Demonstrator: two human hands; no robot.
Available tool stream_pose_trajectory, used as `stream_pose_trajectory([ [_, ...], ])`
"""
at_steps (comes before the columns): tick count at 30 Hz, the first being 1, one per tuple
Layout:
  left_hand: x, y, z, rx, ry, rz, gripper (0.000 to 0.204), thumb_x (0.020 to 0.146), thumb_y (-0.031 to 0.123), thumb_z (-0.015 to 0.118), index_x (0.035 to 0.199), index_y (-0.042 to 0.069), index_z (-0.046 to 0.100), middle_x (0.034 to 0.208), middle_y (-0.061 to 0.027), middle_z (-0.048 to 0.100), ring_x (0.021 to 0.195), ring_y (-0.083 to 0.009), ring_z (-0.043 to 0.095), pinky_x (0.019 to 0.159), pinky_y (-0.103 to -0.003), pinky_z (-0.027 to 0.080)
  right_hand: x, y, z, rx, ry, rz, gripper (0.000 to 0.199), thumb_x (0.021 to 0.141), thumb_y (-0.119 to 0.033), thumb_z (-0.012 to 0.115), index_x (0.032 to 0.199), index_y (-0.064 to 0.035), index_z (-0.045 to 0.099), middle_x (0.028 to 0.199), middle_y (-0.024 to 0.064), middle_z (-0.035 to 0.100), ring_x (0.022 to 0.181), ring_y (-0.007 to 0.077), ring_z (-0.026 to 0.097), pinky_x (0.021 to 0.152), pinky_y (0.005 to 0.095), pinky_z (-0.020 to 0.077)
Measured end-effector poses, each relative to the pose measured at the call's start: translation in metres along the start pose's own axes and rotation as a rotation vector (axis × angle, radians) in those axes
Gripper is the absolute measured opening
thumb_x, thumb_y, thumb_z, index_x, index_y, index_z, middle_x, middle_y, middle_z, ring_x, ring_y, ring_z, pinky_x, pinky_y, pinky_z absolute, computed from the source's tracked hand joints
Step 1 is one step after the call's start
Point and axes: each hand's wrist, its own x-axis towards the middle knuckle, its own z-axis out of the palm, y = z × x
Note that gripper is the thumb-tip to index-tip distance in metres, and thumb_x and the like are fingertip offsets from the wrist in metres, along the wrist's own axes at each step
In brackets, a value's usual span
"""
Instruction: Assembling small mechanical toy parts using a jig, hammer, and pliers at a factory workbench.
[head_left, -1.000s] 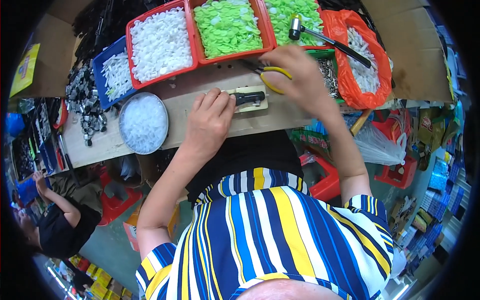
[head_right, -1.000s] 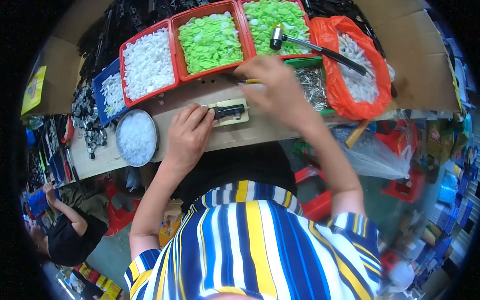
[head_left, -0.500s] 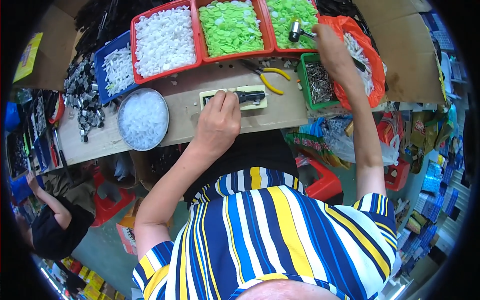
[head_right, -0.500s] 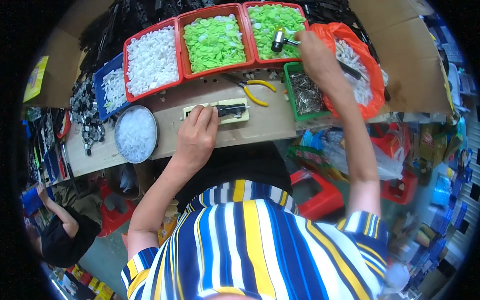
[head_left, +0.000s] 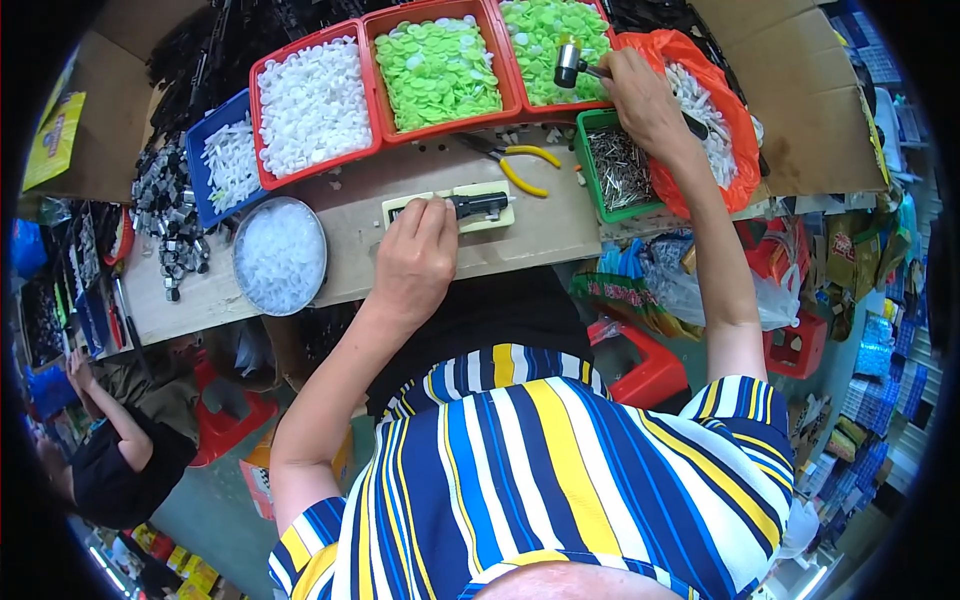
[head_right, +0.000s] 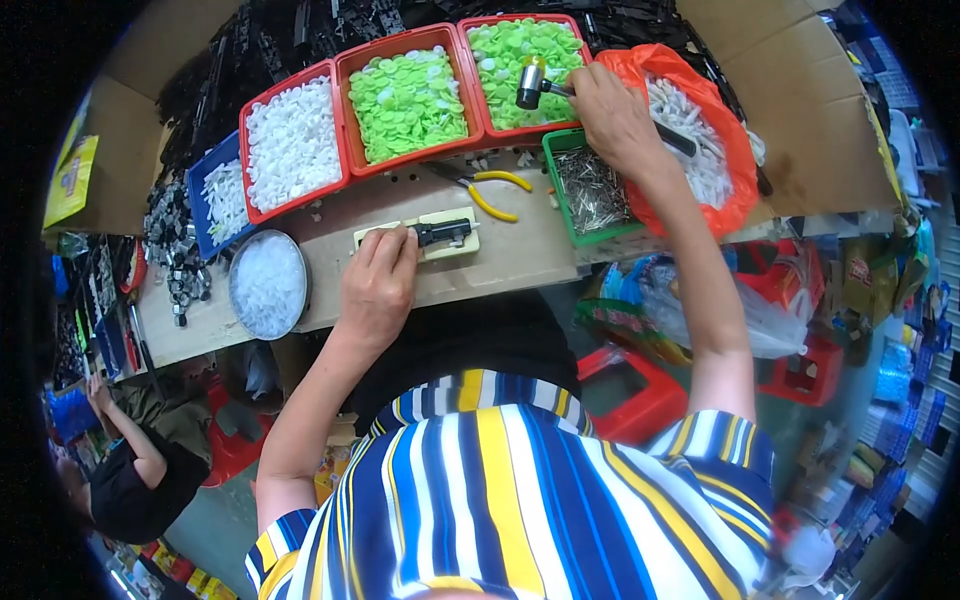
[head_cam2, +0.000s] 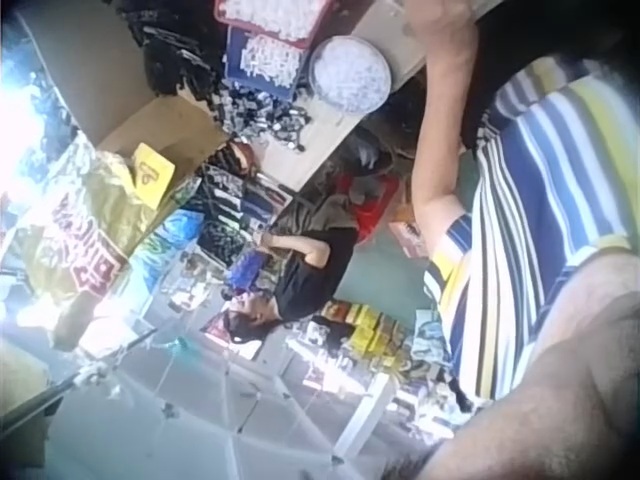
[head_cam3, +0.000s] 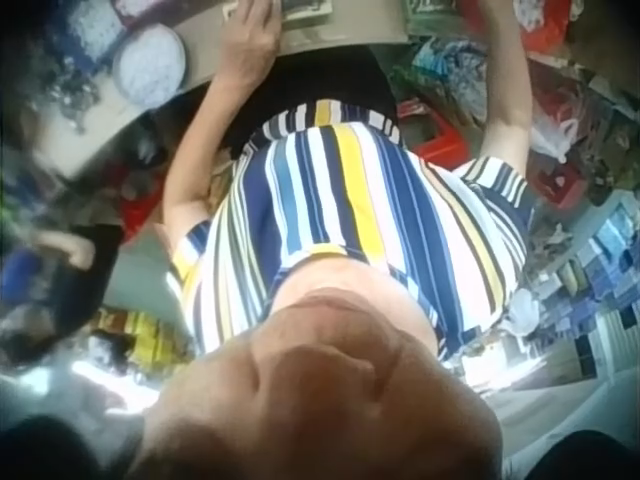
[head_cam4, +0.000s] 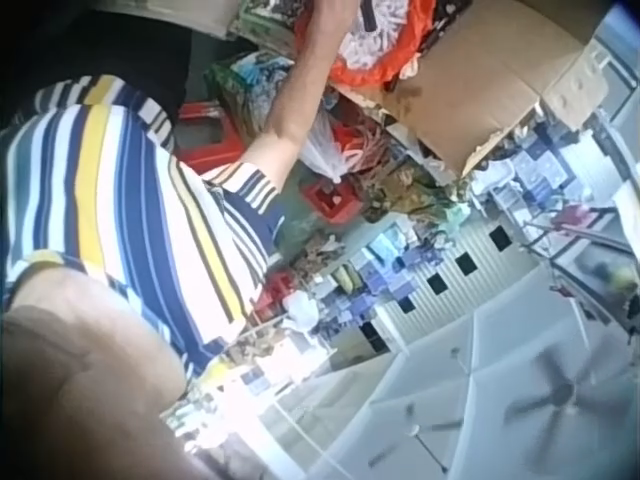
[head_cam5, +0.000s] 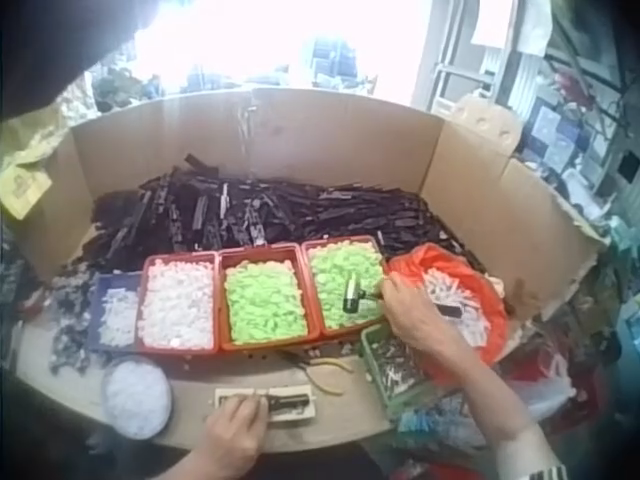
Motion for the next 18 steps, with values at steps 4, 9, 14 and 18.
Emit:
stream_pose_trajectory([
  [4, -0.002, 0.0, 0.0, 0.019, 0.008, -0.002, 0.025, 0.076, -0.001, 0.066, 0.099, -0.009, 0.066, 0.1, -0.0152, 0.062, 0.089, -0.0267, 0.062, 0.074, -0.035, 0.054, -0.012, -0.037, -0.023, 0.139, 0.062, 0.042, 0.018, 0.095, -0.008, 0.054, 0.111, -0.0024, 0.05, 0.099, 0.0198, 0.059, 0.09, 0.0406, 0.061, 0.076, 0.0486, 0.0491],
  [9, -0.003, -0.002, -0.001, 0.013, 0.003, 0.012, 0.026, 0.074, 0.001, 0.065, 0.099, -0.01, 0.066, 0.099, -0.0152, 0.061, 0.091, -0.0264, 0.061, 0.075, -0.034, 0.054, -0.045, -0.098, -0.039, 0.277, -0.062, 0.029, 0.025, 0.095, -0.007, 0.055, 0.119, -0.0021, 0.05, 0.1, 0.0226, 0.065, 0.086, 0.0425, 0.065, 0.071, 0.0493, 0.0527],
  [14, -0.003, -0.003, 0.002, 0.035, 0.017, 0.035, 0.027, 0.073, 0.002, 0.064, 0.097, -0.01, 0.065, 0.098, -0.0149, 0.06, 0.091, -0.0256, 0.06, 0.075, -0.033, 0.054, -0.055, -0.138, -0.036, 0.39, -0.5, 0.058, 0.019, 0.098, -0.019, 0.055, 0.101, -0.002, 0.048, 0.092, 0.0252, 0.064, 0.078, 0.0449, 0.063, 0.066, 0.052, 0.049],
  [18, -0.007, -0.004, 0.003, 0.031, 0.009, 0.022, 0.027, 0.074, 0.002, 0.064, 0.099, -0.009, 0.066, 0.099, -0.0144, 0.061, 0.092, -0.0257, 0.061, 0.075, -0.033, 0.054, -0.046, -0.158, -0.064, 0.501, -0.079, 0.037, 0.02, 0.093, -0.008, 0.06, 0.109, -0.0003, 0.05, 0.089, 0.0239, 0.063, 0.079, 0.0424, 0.064, 0.065, 0.0496, 0.0493],
])
